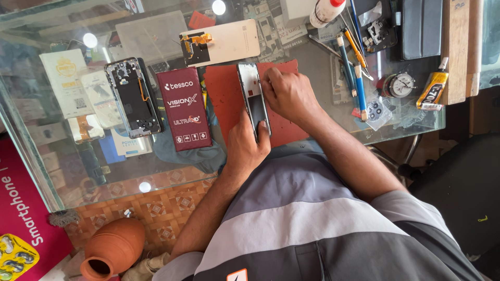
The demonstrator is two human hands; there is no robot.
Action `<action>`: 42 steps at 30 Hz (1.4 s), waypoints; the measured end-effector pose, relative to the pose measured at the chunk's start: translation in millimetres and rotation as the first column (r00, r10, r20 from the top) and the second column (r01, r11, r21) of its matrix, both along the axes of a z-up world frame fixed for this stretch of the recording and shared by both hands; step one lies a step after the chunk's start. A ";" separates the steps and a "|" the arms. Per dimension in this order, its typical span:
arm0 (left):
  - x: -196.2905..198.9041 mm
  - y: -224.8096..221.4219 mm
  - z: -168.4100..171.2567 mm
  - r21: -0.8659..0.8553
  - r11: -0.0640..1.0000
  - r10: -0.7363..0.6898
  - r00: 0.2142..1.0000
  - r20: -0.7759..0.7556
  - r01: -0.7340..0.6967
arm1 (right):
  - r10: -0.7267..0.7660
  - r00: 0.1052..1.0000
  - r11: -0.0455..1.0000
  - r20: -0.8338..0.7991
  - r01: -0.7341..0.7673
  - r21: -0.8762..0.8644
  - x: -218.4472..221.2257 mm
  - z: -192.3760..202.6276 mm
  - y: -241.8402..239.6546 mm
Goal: The person uses a blue plastic pry tool to scrape adhesive residue from the back of a disassembled smartphone. They wipe the device with a blue cloth and continue scraping the edges and surface of the phone's back panel.
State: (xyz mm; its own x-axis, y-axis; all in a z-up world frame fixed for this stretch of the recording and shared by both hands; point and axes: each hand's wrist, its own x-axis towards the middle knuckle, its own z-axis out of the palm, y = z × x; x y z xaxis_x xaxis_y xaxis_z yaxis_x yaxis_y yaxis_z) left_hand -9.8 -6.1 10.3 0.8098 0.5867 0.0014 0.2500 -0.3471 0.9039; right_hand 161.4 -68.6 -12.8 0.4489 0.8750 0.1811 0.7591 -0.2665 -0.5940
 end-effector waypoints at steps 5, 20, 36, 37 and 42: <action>-0.9 -1.3 -4.9 0.000 1.000 0.009 1.000 -0.001 -0.009 | 0.046 0.996 0.996 -0.074 -0.052 -0.074 -21.4 12.0 -32.5; -11.4 3.6 -4.8 -0.199 0.977 0.080 0.997 0.012 -0.076 | -0.092 0.940 0.994 -0.327 0.069 -0.082 -46.6 29.2 -85.4; -7.9 -9.0 -39.1 -0.007 0.963 0.259 0.925 0.277 -0.268 | -0.095 0.976 0.992 -0.197 0.110 0.064 -47.8 12.8 -76.8; -7.1 -7.3 -35.8 0.083 0.958 0.238 0.924 0.300 -0.274 | -0.100 0.977 0.991 -0.190 0.114 0.064 -48.0 11.8 -75.5; -6.1 -6.2 -23.5 -0.018 0.980 0.199 0.964 0.176 -0.199 | -0.083 0.986 0.994 -0.142 0.092 0.058 -44.6 5.4 -66.8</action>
State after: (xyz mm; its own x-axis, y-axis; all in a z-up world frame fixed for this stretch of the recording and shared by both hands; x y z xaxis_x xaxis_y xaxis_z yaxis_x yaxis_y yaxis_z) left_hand -15.8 -12.3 -13.2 0.6639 0.7358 0.1336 0.1506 -0.3065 0.9399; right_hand 116.8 -135.5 -7.4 0.5483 0.8197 0.1657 0.6431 -0.2866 -0.7101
